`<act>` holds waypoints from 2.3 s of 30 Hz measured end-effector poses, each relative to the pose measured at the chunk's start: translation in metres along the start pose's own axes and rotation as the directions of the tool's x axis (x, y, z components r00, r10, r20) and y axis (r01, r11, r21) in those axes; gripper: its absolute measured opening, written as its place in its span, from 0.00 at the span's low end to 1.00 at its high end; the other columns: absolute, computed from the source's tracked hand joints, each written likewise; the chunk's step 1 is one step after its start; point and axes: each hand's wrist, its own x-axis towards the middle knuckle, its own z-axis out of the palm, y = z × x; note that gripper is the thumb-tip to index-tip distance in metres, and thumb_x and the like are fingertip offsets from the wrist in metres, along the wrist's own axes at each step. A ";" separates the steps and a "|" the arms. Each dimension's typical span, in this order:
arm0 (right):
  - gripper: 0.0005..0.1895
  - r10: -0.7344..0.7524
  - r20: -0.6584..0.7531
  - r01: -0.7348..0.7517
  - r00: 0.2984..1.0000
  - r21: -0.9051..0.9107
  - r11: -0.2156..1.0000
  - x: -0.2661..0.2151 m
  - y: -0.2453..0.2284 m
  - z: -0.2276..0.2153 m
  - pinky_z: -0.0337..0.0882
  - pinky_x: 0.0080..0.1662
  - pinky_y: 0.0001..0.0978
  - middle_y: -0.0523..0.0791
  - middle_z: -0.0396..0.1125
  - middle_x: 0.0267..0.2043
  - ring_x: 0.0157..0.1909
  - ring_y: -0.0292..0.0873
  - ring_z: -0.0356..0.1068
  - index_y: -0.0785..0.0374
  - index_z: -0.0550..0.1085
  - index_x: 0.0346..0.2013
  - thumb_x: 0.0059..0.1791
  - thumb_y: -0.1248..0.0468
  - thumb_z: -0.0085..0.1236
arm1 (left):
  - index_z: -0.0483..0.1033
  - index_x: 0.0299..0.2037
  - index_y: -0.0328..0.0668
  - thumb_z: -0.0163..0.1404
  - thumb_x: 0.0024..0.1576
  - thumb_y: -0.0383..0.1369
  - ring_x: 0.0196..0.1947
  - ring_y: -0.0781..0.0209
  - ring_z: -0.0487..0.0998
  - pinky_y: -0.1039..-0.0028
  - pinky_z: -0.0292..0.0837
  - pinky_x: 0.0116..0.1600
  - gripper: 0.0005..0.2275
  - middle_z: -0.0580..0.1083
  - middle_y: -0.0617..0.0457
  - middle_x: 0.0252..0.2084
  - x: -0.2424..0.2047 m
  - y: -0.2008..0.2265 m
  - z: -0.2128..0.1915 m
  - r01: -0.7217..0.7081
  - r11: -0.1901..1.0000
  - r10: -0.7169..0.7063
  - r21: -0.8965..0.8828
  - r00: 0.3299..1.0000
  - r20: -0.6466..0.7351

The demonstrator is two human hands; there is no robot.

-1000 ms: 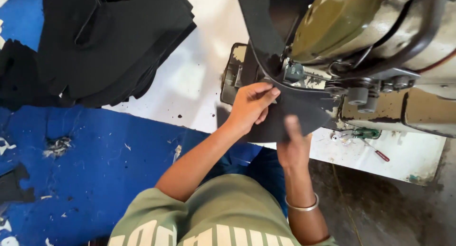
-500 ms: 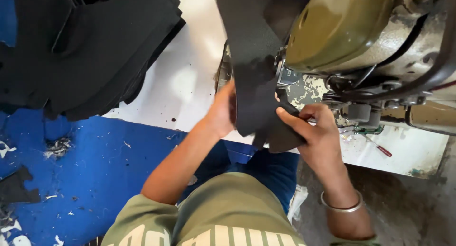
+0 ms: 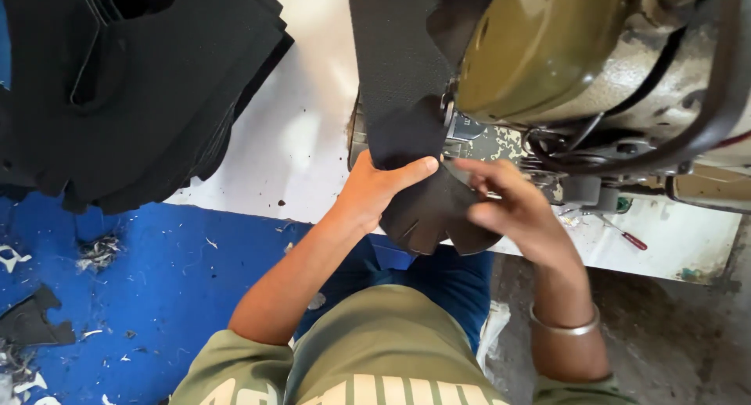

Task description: Use an industrial sewing machine to stitch together shoe components.

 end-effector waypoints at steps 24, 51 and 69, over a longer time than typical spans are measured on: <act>0.28 0.282 0.175 -0.268 0.943 0.903 0.337 0.023 0.068 0.019 0.61 0.20 0.22 0.48 0.73 0.37 0.21 0.33 0.66 0.76 0.64 0.67 0.57 0.58 0.52 | 0.68 0.61 0.33 0.57 0.64 0.28 0.51 0.66 0.77 0.74 0.74 0.57 0.18 0.76 0.51 0.52 0.018 0.018 0.024 -0.467 0.845 0.490 0.262 0.871 -0.026; 0.14 0.288 -0.310 -0.221 0.906 0.234 0.947 -0.023 0.037 0.039 0.72 0.47 0.26 0.42 0.75 0.44 0.45 0.31 0.70 0.69 0.77 0.51 0.53 0.65 0.61 | 0.76 0.48 0.41 0.52 0.65 0.36 0.33 0.70 0.71 0.77 0.66 0.36 0.09 0.75 0.56 0.37 0.019 -0.037 -0.003 -0.118 0.992 0.122 0.039 0.983 -0.136; 0.24 0.499 -0.129 -0.067 0.857 0.931 0.358 -0.017 0.078 0.042 0.76 0.45 0.30 0.47 0.75 0.47 0.44 0.40 0.76 0.67 0.75 0.53 0.57 0.50 0.42 | 0.76 0.38 0.32 0.52 0.66 0.39 0.28 0.59 0.76 0.70 0.73 0.35 0.14 0.75 0.48 0.30 -0.041 -0.009 0.046 -0.037 0.953 0.065 0.300 0.994 -0.084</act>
